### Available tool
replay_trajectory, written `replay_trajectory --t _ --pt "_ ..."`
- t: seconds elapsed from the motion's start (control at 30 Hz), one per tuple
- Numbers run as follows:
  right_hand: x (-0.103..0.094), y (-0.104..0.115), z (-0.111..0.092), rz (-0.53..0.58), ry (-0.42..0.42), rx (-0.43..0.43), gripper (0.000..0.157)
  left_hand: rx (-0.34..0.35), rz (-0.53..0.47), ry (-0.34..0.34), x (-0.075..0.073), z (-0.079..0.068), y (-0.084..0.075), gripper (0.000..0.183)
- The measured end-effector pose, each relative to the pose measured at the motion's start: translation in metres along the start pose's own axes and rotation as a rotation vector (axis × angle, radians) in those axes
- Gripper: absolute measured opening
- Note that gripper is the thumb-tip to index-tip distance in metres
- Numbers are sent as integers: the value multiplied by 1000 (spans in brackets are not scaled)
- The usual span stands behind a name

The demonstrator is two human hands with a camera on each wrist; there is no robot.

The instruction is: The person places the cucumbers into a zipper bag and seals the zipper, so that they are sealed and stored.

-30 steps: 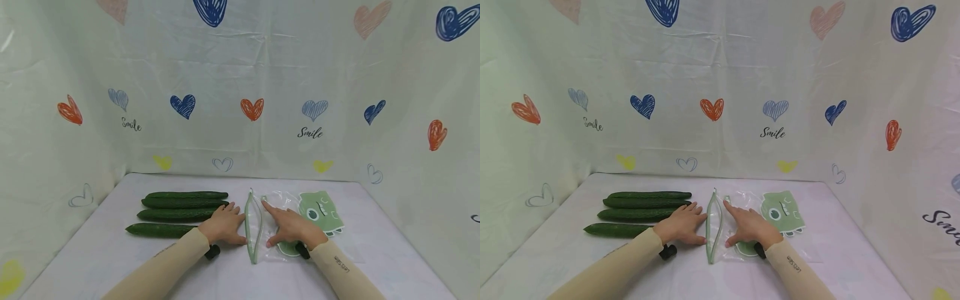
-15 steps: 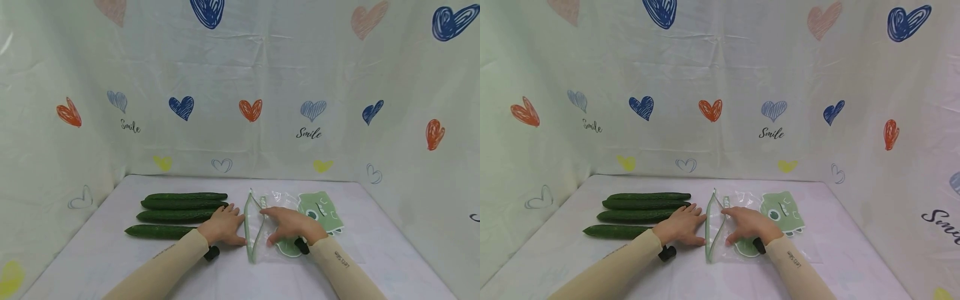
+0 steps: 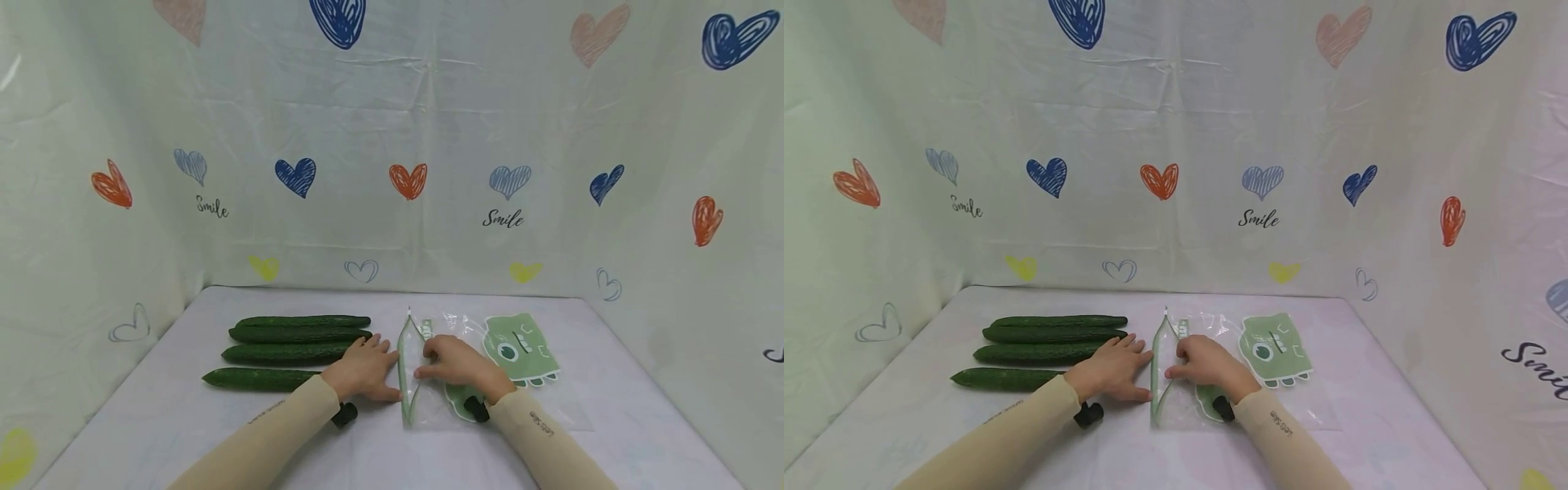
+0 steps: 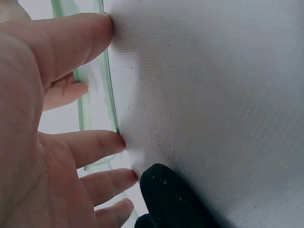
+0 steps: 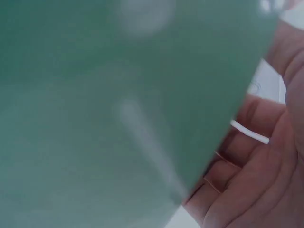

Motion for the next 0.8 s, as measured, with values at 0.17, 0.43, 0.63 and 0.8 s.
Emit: replay_trajectory --t 0.17,0.43,0.63,0.8 --pt "7 -1 6 36 6 11 38 8 -15 0 -1 -1 0 81" --pt "8 3 8 66 1 50 51 3 -21 8 -1 -2 1 81" --pt "2 2 9 105 -127 101 37 0 -34 4 -1 -1 0 81" --pt "5 4 9 281 -105 121 43 -9 -46 9 -2 -2 0 81"
Point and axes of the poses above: each hand's wrist, its own z-axis towards the middle knuckle, its own x-axis out of the palm, y = z × x, the point moved 6 cm from there along z, towards the middle knuckle, and after that the axes turned 1 degree about -z, right-handed, at the moved point
